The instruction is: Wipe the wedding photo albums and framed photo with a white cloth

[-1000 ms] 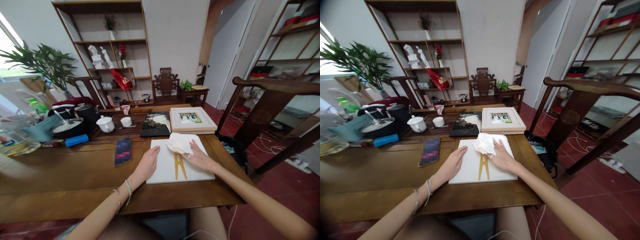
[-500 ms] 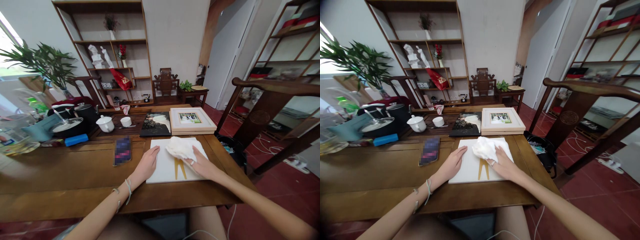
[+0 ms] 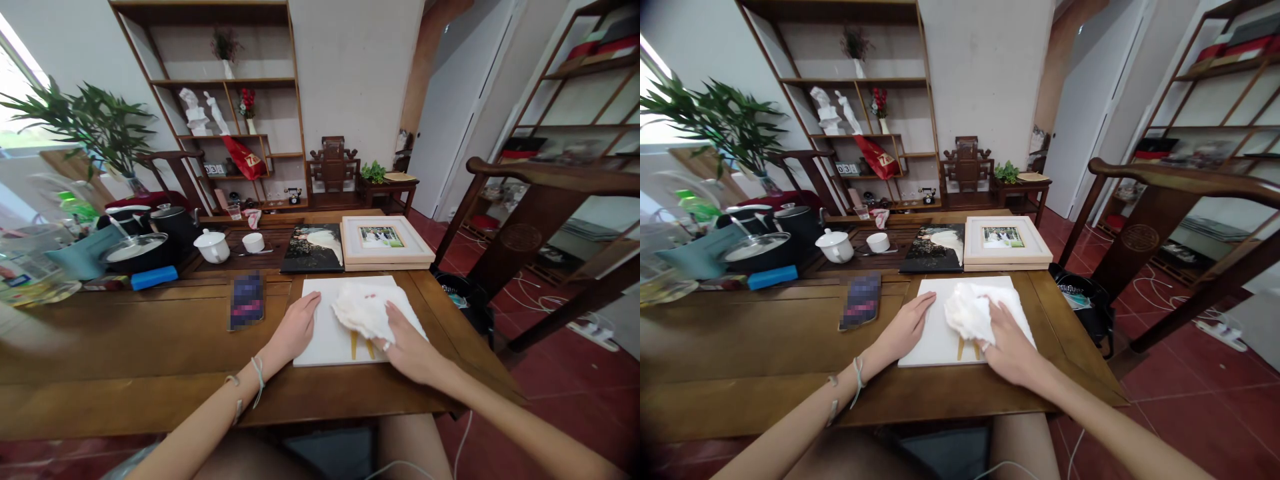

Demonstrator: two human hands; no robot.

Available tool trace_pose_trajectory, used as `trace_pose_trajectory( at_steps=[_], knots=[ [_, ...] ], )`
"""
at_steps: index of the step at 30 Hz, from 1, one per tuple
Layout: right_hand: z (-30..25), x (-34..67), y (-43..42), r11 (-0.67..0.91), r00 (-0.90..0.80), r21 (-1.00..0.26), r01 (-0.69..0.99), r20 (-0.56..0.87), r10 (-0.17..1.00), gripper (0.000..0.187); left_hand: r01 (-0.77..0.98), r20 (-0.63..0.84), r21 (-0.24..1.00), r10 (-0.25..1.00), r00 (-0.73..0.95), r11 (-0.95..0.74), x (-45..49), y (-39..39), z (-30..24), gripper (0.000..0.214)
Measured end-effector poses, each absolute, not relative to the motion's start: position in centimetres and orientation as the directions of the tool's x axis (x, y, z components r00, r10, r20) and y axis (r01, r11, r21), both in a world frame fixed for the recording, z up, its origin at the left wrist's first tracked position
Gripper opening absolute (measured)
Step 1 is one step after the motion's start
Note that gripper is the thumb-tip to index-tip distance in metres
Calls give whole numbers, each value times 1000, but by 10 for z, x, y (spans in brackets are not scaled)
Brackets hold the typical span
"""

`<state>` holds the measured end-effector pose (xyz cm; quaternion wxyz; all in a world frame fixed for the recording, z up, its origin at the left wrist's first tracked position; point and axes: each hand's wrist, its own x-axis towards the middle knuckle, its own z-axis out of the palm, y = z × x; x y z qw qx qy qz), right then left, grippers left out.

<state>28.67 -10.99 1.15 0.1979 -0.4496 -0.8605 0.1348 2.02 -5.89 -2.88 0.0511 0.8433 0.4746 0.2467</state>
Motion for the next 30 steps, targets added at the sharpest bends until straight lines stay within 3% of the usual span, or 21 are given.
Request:
trace_pose_trajectory(
  at_steps=[5,9,16,30],
  knots=[
    [13,289,-147,628,-611,-291,722,158,776,70,785,346,324,838,422,-528,22,-60,-27,45],
    [17,290,-124,576,-579,-285,766,85,811,65,786,332,337,847,416,-518,22,-60,-25,44],
    [24,279,-54,478,-482,-166,863,17,876,54,771,344,353,840,420,-531,20,-58,-26,44],
    [50,227,-40,501,-499,-97,860,53,865,40,748,389,337,808,443,-572,20,-58,-25,45]
  ],
)
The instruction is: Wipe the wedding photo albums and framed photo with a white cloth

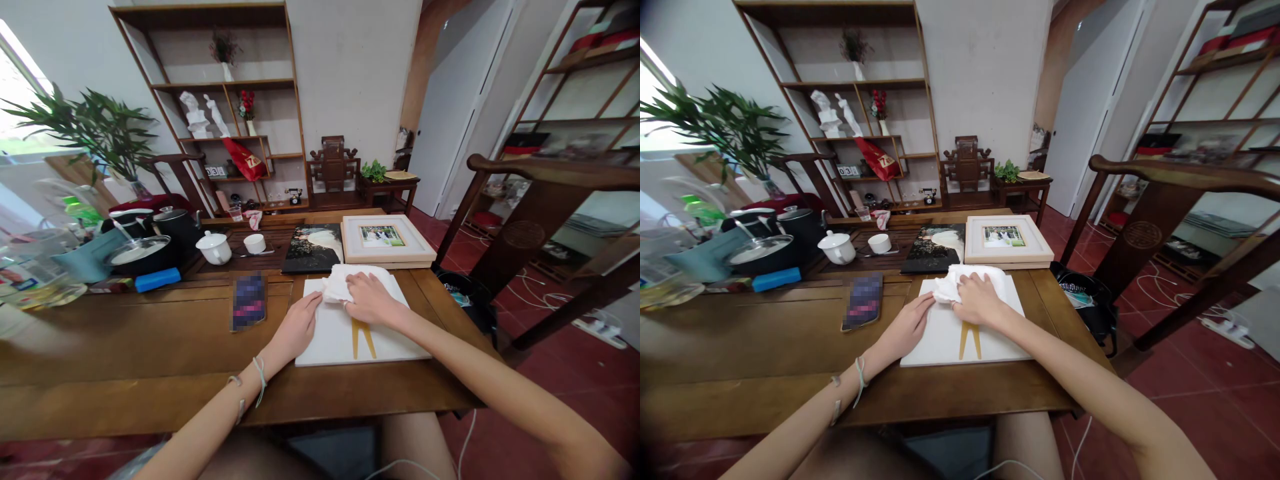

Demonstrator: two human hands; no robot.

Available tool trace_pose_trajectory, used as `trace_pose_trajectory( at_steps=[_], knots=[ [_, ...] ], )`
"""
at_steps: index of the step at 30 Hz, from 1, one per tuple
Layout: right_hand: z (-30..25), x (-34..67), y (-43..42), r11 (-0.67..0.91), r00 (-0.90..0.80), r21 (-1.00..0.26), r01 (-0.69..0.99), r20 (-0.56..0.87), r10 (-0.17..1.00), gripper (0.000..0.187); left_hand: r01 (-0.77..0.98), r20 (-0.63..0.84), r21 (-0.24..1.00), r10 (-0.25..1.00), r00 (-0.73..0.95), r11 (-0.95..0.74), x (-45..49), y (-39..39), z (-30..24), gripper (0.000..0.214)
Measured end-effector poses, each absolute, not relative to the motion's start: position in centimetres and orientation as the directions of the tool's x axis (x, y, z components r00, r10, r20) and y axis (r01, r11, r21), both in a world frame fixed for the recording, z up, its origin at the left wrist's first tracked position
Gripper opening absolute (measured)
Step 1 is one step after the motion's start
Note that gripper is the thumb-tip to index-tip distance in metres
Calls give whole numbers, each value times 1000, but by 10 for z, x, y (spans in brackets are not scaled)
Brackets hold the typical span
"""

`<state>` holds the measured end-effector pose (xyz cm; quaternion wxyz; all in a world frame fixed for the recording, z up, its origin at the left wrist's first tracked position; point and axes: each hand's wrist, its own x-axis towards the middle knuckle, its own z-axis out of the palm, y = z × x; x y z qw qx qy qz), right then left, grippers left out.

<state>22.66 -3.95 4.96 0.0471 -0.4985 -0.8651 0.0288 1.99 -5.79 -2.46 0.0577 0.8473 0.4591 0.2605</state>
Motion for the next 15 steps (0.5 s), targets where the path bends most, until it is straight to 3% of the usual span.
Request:
trace_pose_trajectory(
  at_steps=[9,15],
  knots=[
    [62,272,-39,348,-347,-68,935,17,938,43,779,366,310,824,432,-545,21,-59,-26,45],
    [72,235,-15,374,-383,-141,916,-39,923,53,776,365,314,824,433,-547,22,-60,-23,45]
  ],
)
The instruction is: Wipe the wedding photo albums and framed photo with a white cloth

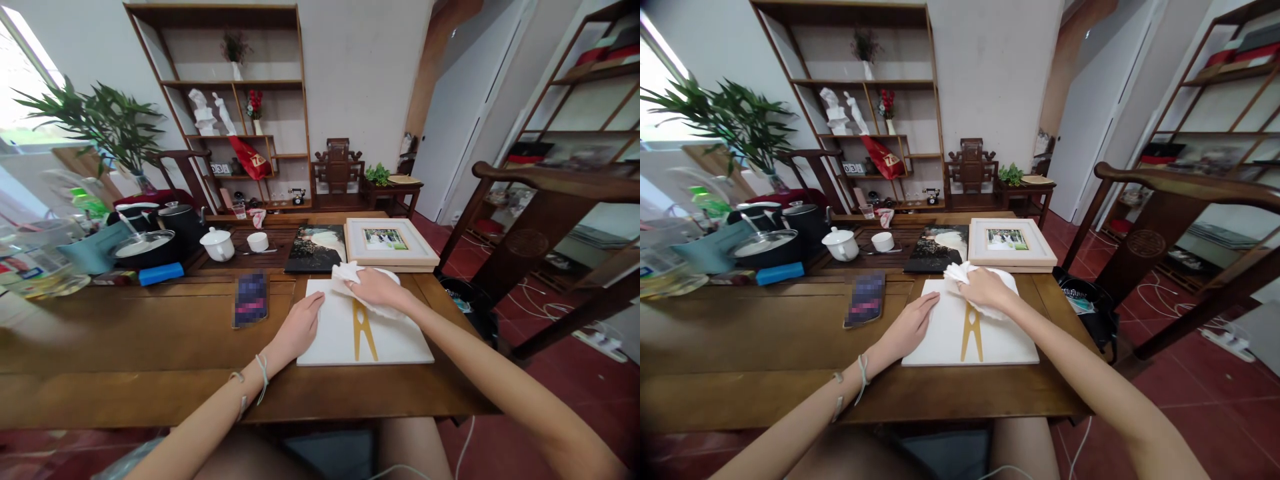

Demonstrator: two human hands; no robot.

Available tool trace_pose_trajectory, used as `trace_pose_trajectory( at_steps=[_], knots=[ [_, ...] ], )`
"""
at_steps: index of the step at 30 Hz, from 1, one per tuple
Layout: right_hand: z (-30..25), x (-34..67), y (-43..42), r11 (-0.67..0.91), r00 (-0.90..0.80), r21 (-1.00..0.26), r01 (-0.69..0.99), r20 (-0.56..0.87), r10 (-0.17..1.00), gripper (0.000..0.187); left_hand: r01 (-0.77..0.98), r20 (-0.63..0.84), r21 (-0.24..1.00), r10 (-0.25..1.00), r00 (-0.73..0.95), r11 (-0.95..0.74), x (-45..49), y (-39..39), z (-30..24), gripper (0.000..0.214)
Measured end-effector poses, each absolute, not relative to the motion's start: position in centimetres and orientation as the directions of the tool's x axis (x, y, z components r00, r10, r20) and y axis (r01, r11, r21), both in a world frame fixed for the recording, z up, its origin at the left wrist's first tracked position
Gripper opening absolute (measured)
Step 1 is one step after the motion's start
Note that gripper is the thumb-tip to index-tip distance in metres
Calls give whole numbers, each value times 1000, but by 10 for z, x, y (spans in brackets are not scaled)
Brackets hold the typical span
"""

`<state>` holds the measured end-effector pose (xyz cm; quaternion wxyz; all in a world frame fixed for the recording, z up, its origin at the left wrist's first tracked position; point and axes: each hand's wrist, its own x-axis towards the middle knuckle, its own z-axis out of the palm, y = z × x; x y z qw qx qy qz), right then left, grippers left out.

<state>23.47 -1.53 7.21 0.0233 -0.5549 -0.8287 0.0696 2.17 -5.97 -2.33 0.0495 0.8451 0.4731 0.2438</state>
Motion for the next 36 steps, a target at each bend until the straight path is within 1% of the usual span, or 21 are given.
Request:
trace_pose_trajectory(
  at_steps=[4,7,10,12,14,16,18,21,24,27,30,33,36],
  knots=[
    [76,194,-5,448,-461,-162,879,-49,886,50,737,390,348,804,449,-580,23,-60,-18,46],
    [72,179,-8,495,-502,-132,859,-22,865,47,719,399,351,791,464,-600,24,-61,-15,47],
    [62,183,-19,514,-513,-58,856,43,858,45,727,398,345,794,460,-594,24,-61,-14,47],
    [53,191,-28,511,-509,-6,860,81,857,49,724,400,350,794,458,-594,24,-61,-15,46],
    [44,197,-37,518,-523,71,852,105,846,55,721,400,363,798,451,-590,24,-60,-16,45],
    [36,199,-48,530,-549,167,832,104,829,62,721,395,383,808,438,-578,24,-60,-18,42],
    [28,196,-64,537,-566,238,810,75,821,67,720,383,400,817,431,-567,23,-59,-20,43],
    [15,187,-99,560,-593,261,786,62,803,68,712,363,413,820,444,-568,18,-58,-26,49],
    [8,183,-135,625,-670,274,731,114,734,68,686,372,423,803,465,-593,13,-57,-32,51],
    [15,186,-146,674,-710,249,696,100,697,72,661,388,422,783,487,-620,12,-56,-35,51],
    [28,197,-126,684,-693,144,715,22,720,74,659,392,414,776,494,-628,15,-56,-30,52],
    [34,210,-92,645,-645,9,764,25,763,71,665,402,419,783,475,-618,21,-58,-24,50],
    [29,223,-67,563,-559,-61,824,73,826,73,696,413,409,800,436,-590,23,-58,-24,48]
  ],
)
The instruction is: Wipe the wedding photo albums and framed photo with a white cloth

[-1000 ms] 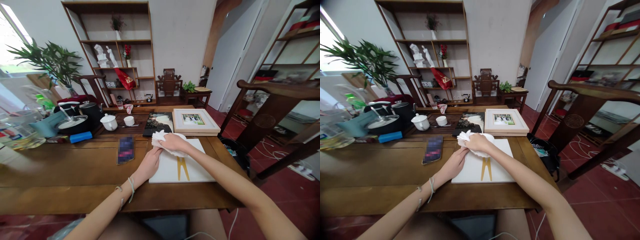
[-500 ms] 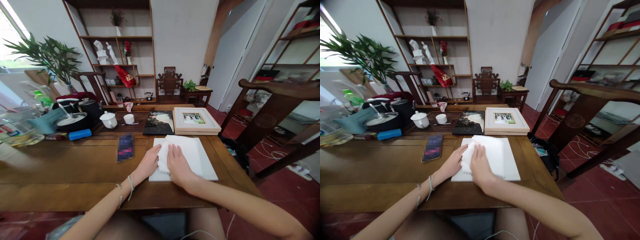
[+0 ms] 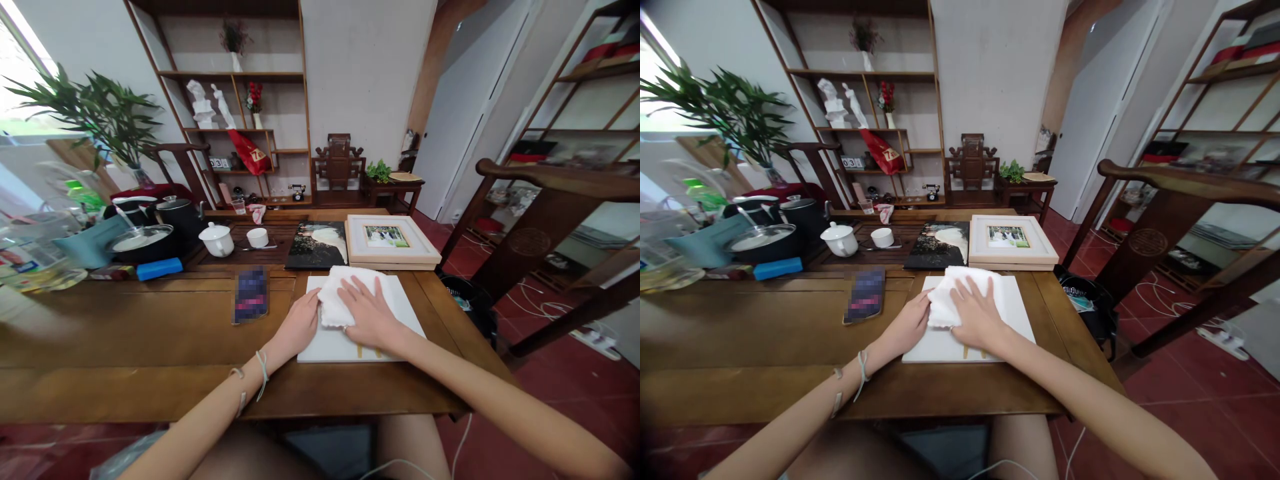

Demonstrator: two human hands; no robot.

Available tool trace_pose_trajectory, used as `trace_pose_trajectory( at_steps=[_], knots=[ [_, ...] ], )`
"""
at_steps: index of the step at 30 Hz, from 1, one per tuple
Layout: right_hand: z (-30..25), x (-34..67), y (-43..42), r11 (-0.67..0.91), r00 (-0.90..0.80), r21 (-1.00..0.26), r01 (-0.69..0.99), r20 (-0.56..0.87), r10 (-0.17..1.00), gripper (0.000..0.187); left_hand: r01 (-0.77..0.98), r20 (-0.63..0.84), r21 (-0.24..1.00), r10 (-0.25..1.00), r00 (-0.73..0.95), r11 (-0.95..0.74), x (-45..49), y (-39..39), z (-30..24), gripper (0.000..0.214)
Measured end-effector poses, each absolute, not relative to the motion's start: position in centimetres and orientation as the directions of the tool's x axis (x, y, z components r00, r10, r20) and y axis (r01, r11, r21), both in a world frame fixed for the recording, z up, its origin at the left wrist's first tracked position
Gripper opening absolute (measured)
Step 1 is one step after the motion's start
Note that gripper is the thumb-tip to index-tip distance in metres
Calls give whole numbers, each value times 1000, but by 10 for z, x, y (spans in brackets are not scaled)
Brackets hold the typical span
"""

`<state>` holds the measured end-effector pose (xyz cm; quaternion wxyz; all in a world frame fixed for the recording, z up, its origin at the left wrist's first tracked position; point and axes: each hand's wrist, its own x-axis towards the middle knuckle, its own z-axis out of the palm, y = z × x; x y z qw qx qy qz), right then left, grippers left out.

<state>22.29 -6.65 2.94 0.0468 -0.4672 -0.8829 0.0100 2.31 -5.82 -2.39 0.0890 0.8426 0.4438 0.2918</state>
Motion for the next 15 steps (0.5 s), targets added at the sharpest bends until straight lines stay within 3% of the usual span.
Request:
trace_pose_trajectory(
  at_steps=[4,10,15],
  knots=[
    [20,228,-59,495,-490,-33,868,104,865,77,734,428,367,804,413,-572,22,-57,-30,45],
    [23,219,-110,548,-554,84,832,90,827,83,747,392,366,820,417,-555,21,-58,-31,48],
    [26,228,-154,658,-656,-24,752,60,752,88,754,372,369,830,416,-543,20,-58,-32,52]
  ],
)
